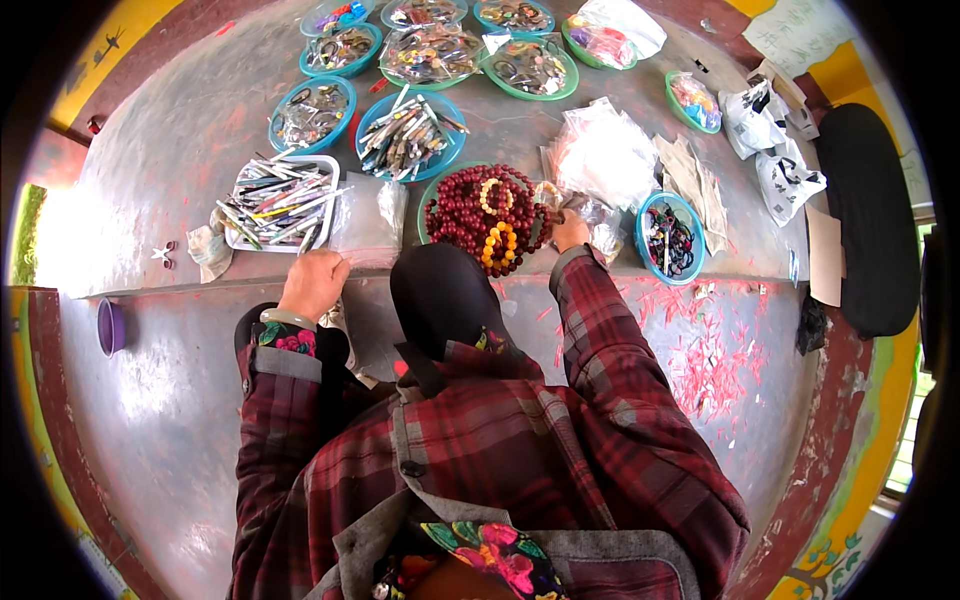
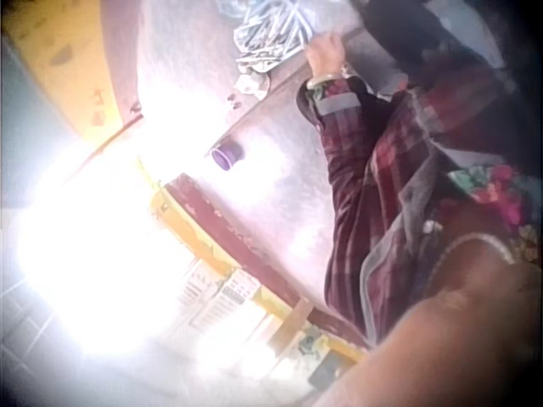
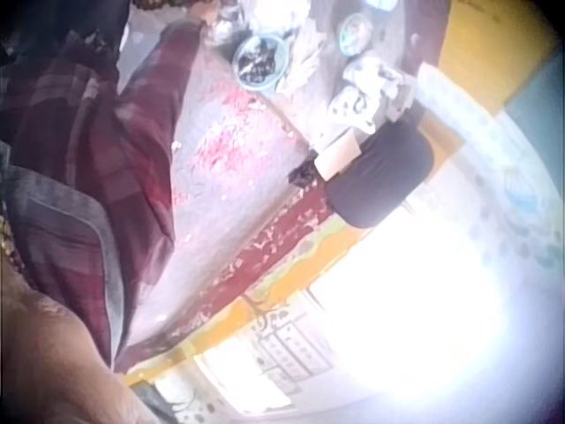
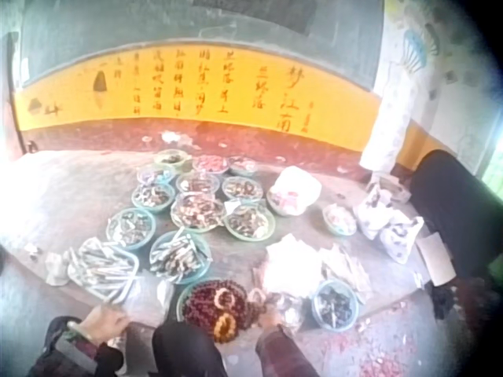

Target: The person sits on the floor and packs red and yellow beads into small clear plastic bags. They pick up beads from a green bowl, place them into a bag held open with the other hand, and then set the filled bag aside. The process is repeated continuously throughout the clip.

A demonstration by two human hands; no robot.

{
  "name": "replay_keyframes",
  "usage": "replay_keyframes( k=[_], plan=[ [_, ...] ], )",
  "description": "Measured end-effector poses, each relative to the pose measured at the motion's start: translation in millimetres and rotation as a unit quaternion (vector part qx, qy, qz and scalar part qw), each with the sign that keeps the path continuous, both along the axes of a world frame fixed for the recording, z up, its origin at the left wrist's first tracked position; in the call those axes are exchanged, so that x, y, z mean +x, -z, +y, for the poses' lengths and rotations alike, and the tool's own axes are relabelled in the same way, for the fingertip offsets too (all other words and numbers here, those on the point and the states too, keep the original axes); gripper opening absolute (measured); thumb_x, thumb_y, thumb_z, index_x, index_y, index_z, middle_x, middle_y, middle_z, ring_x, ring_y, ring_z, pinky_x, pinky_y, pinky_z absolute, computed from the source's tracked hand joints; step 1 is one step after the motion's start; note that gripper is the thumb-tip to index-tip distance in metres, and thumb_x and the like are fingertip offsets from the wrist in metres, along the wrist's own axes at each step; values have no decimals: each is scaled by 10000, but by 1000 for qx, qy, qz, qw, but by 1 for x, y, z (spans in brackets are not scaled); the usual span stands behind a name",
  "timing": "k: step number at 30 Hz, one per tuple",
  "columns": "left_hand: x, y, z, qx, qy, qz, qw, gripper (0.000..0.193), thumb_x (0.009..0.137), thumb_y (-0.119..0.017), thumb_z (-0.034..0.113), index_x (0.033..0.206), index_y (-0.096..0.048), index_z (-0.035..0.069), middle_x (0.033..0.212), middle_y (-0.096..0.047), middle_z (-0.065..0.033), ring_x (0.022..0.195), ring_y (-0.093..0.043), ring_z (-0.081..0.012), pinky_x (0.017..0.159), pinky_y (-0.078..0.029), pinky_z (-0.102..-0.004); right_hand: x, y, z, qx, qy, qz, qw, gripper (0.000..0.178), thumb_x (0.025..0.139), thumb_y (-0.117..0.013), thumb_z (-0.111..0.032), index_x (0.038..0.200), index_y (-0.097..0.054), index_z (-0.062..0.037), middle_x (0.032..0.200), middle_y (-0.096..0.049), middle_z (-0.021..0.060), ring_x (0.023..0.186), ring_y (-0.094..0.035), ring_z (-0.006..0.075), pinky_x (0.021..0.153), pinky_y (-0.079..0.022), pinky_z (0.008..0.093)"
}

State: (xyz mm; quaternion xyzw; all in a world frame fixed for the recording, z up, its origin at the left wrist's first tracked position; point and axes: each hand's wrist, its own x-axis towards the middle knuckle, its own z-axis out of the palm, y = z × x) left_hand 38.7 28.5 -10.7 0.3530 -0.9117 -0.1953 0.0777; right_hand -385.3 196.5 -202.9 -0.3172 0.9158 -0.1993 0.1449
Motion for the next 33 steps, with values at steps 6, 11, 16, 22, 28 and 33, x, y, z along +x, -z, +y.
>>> replay_keyframes(
  k=[6,11,16,22,28,33],
  plan=[
    [-2,9,-2,0,23,47,999,268,818,-545,216,688,-530,-18,686,-525,-185,698,-518,-378,614,-401,-444,6,3,-3,9,-33,59,998,222,764,-517,-150,939,-595,-36,921,-607,233,887,-577,385,775,-453,460],
    [0,7,1,-3,20,43,999,270,821,-541,217,691,-531,-19,693,-527,-185,706,-520,-379,619,-404,-441,28,-6,1,-20,32,30,999,212,739,-559,-173,892,-605,-34,871,-622,216,796,-603,348,712,-471,422],
    [-5,2,1,-3,27,34,999,270,819,-541,224,692,-547,-15,711,-541,-186,714,-527,-380,630,-413,-448,11,32,32,-266,219,-211,915,143,718,-579,-156,803,-582,-41,776,-617,126,646,-598,206,543,-484,339],
    [2,3,2,-11,19,23,999,273,817,-541,239,704,-590,-5,731,-567,-185,727,-546,-375,653,-431,-456,11,10,39,-443,234,-486,716,139,768,-537,-200,824,-535,-72,751,-579,64,602,-529,170,512,-466,289],
    [3,2,3,-10,13,23,1000,270,817,-537,242,714,-596,-1,727,-562,-190,721,-544,-380,648,-428,-463,-9,1,52,-485,269,-567,608,206,741,-513,-219,897,-511,-85,912,-574,85,799,-535,242,660,-421,361],
    [4,2,4,-14,15,24,999,270,817,-538,241,708,-590,0,721,-559,-189,718,-543,-379,642,-427,-464,-12,-13,58,-520,226,-605,559,215,709,-542,-201,884,-517,-79,895,-579,89,795,-538,249,661,-418,363]
  ],
)
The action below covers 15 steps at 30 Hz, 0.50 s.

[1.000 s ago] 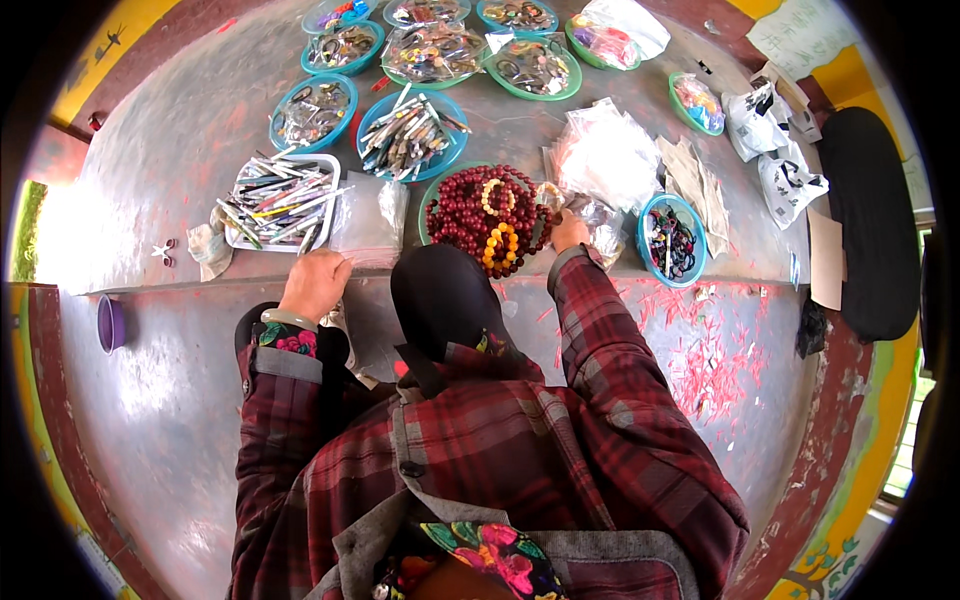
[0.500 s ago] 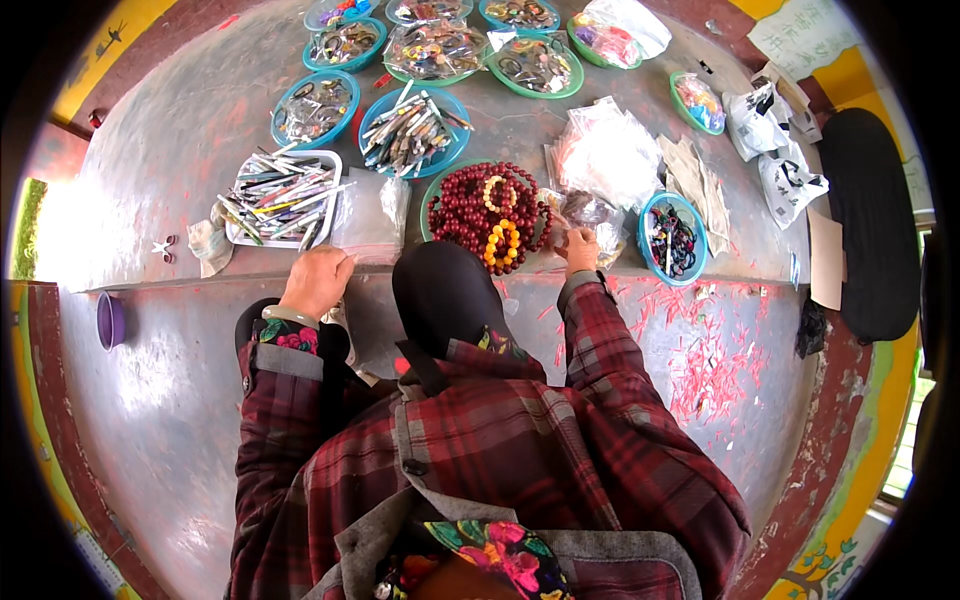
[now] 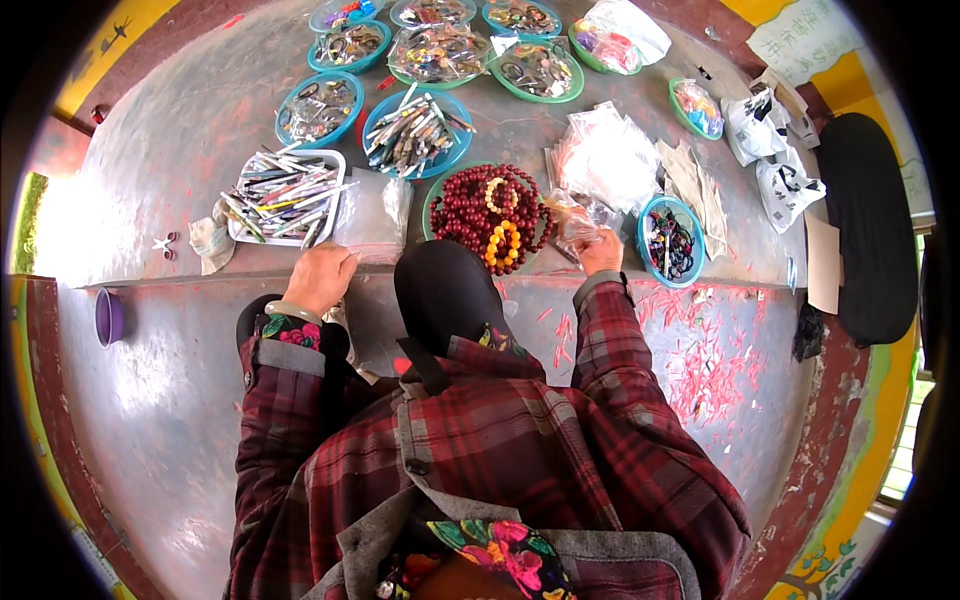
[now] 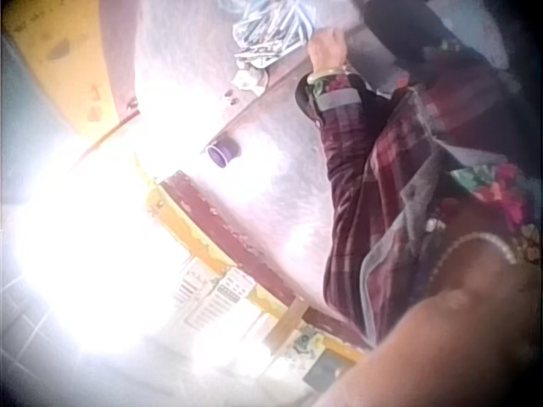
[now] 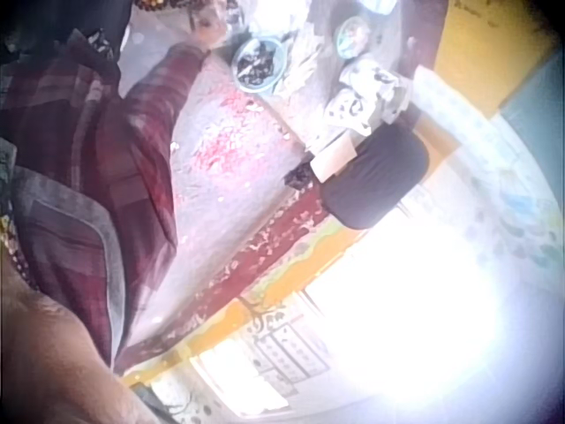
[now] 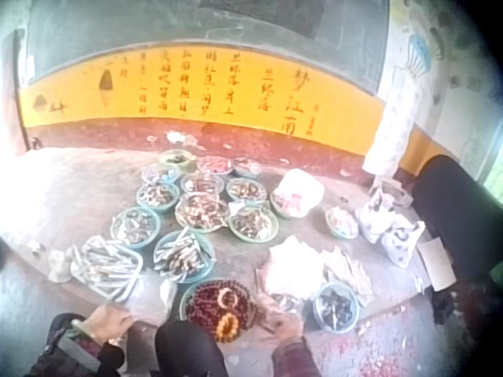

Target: The person sits on the floor and packs red and yellow beads into small clear plastic bags. They pick up beads from a green bowl, place them into a bag held open with the other hand, and then set the filled bag aside. The process is repeated continuously throughout the clip.

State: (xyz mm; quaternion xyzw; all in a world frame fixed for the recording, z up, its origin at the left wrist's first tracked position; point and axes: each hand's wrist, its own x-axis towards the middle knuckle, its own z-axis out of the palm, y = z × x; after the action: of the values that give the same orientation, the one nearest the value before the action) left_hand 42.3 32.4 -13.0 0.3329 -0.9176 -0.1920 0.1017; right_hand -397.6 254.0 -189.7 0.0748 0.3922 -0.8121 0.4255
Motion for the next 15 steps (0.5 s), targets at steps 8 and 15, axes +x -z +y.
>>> replay_keyframes(
  k=[8,15],
  plan=[
    [1,0,1,-6,7,10,1000,268,813,-541,237,692,-580,2,713,-556,-182,711,-542,-374,640,-429,-459,-1,-44,5,-58,-46,2,997,225,695,-561,-145,902,-499,-81,912,-583,98,856,-548,271,625,-440,373],
    [1,-3,2,-2,10,12,1000,283,821,-525,253,694,-583,7,715,-556,-179,711,-544,-371,643,-426,-463,20,-91,-15,-62,-116,69,989,180,731,-589,-148,897,-553,-89,950,-620,92,785,-580,205,584,-441,294]
  ],
)
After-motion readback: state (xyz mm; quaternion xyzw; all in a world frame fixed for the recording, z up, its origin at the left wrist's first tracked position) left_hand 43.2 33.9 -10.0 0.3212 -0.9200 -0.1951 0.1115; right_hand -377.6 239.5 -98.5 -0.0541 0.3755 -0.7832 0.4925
